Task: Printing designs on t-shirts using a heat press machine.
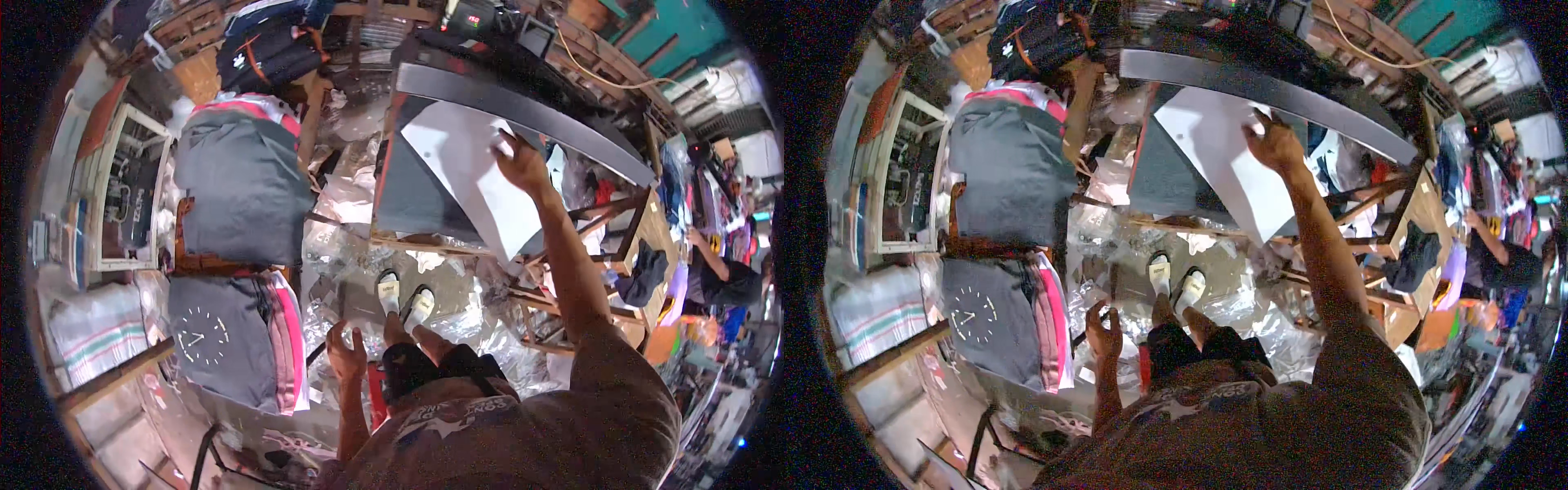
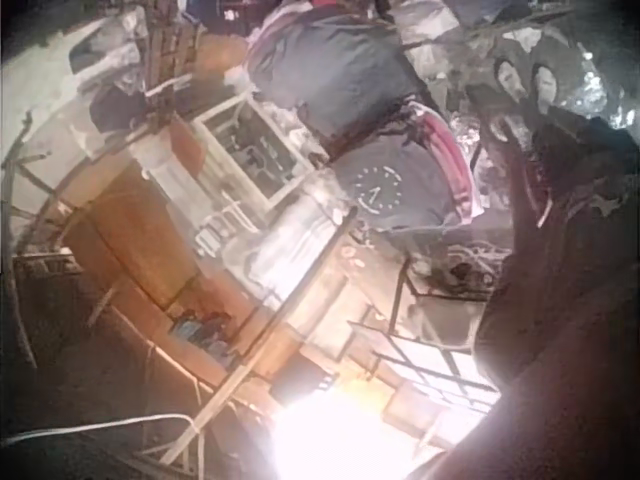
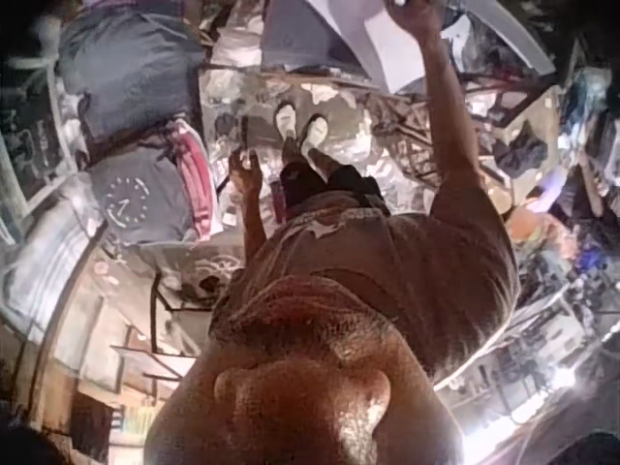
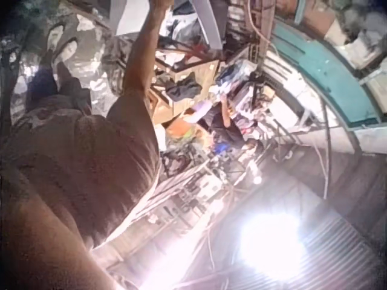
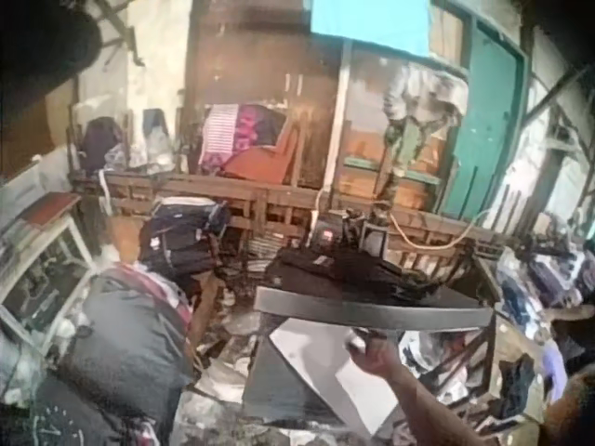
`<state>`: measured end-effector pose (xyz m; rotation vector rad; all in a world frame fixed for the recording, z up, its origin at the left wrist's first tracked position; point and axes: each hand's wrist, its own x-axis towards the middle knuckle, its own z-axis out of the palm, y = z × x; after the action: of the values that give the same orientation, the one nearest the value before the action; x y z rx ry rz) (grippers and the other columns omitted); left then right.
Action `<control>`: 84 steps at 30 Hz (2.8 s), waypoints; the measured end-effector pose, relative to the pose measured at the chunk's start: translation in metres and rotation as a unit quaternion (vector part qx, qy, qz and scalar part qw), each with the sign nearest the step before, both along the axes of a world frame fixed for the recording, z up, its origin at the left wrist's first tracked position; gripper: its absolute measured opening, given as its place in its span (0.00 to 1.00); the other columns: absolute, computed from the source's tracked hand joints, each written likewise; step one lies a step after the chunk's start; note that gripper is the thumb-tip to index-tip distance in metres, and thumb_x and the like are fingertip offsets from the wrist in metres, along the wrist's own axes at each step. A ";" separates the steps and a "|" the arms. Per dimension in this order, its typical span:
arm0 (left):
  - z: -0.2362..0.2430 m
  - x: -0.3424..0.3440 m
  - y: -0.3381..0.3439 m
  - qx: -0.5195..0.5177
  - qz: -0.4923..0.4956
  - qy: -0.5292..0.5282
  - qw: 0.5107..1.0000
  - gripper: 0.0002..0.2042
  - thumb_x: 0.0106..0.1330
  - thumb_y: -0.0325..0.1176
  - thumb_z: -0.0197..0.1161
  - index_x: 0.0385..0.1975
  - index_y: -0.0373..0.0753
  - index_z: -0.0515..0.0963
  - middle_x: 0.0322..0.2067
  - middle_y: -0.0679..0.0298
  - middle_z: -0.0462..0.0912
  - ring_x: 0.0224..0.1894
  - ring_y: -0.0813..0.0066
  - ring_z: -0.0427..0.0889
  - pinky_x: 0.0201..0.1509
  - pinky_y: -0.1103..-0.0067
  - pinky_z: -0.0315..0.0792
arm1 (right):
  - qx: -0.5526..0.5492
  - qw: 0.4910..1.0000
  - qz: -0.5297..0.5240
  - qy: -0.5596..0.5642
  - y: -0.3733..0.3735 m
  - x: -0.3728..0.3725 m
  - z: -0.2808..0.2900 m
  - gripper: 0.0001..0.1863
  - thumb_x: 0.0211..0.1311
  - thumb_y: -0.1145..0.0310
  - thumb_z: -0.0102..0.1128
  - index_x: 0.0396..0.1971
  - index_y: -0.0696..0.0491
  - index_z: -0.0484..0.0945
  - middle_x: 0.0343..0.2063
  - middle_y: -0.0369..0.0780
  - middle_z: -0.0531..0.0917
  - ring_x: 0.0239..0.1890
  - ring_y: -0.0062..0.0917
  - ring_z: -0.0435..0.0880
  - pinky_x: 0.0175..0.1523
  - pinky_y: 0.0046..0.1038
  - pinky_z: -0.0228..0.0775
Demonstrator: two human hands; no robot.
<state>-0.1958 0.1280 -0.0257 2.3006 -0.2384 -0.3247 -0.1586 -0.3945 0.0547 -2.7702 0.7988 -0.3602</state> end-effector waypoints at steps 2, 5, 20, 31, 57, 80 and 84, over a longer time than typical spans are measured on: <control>-0.005 -0.007 0.014 0.009 0.016 -0.019 1.000 0.15 0.64 0.33 0.62 0.47 0.33 0.75 0.45 0.48 0.79 0.49 0.46 0.76 0.55 0.61 0.70 | -0.161 0.972 0.062 0.163 0.031 -0.011 0.002 0.34 0.65 0.46 0.52 0.68 0.44 0.61 0.69 0.51 0.58 0.71 0.51 0.53 0.68 0.55 0.50; -0.010 -0.009 0.012 -0.009 0.005 -0.024 1.000 0.14 0.63 0.32 0.62 0.46 0.33 0.76 0.42 0.48 0.80 0.47 0.47 0.78 0.52 0.61 0.72 | -0.045 0.994 0.055 0.088 0.036 -0.013 -0.033 0.37 0.66 0.43 0.48 0.72 0.38 0.51 0.71 0.48 0.52 0.72 0.50 0.50 0.68 0.63 0.44; 0.001 0.007 -0.021 -0.041 -0.071 -0.081 0.993 0.13 0.62 0.31 0.62 0.44 0.31 0.76 0.40 0.47 0.79 0.45 0.46 0.78 0.53 0.61 0.71 | -0.053 0.989 -0.090 0.102 0.058 0.009 -0.019 0.43 0.66 0.32 0.34 0.72 0.48 0.51 0.71 0.55 0.49 0.72 0.55 0.47 0.69 0.64 0.35; -0.005 0.038 0.001 -0.012 -0.058 -0.059 0.996 0.13 0.63 0.33 0.62 0.43 0.32 0.78 0.41 0.48 0.81 0.44 0.51 0.81 0.50 0.64 0.74 | 0.104 0.980 0.169 -0.032 0.141 0.020 0.458 0.28 0.66 0.44 0.49 0.55 0.49 0.75 0.47 0.53 0.82 0.49 0.31 0.84 0.58 0.36 0.70; 0.263 0.126 -0.232 -0.342 -0.348 -0.253 0.835 0.10 0.64 0.31 0.57 0.42 0.32 0.77 0.30 0.61 0.75 0.35 0.68 0.74 0.44 0.71 0.69 | 0.079 0.966 0.121 0.216 0.141 -0.046 0.175 0.30 0.44 0.35 0.66 0.31 0.50 0.83 0.27 0.46 0.84 0.31 0.42 0.85 0.36 0.41 0.76; 0.149 0.101 -0.286 -0.242 -0.521 -0.285 0.767 0.24 0.61 0.54 0.50 0.36 0.36 0.76 0.34 0.54 0.77 0.41 0.51 0.74 0.50 0.60 0.62 | 0.159 0.986 -0.055 -0.013 0.179 -0.050 0.051 0.09 0.45 0.58 0.62 0.22 0.47 0.77 0.21 0.42 0.81 0.24 0.40 0.82 0.27 0.41 0.72; 0.141 0.099 -0.295 -0.241 -0.506 -0.284 0.778 0.24 0.63 0.56 0.49 0.36 0.37 0.76 0.37 0.55 0.78 0.42 0.51 0.74 0.50 0.61 0.61 | 0.112 0.992 0.000 -0.052 0.168 -0.054 0.048 0.09 0.44 0.58 0.62 0.20 0.47 0.77 0.19 0.42 0.80 0.21 0.41 0.79 0.23 0.41 0.69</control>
<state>-0.0966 -0.1667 0.1151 1.4939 -1.6780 -0.0450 -0.2129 -0.2266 0.1031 -2.5224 0.7639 -0.3860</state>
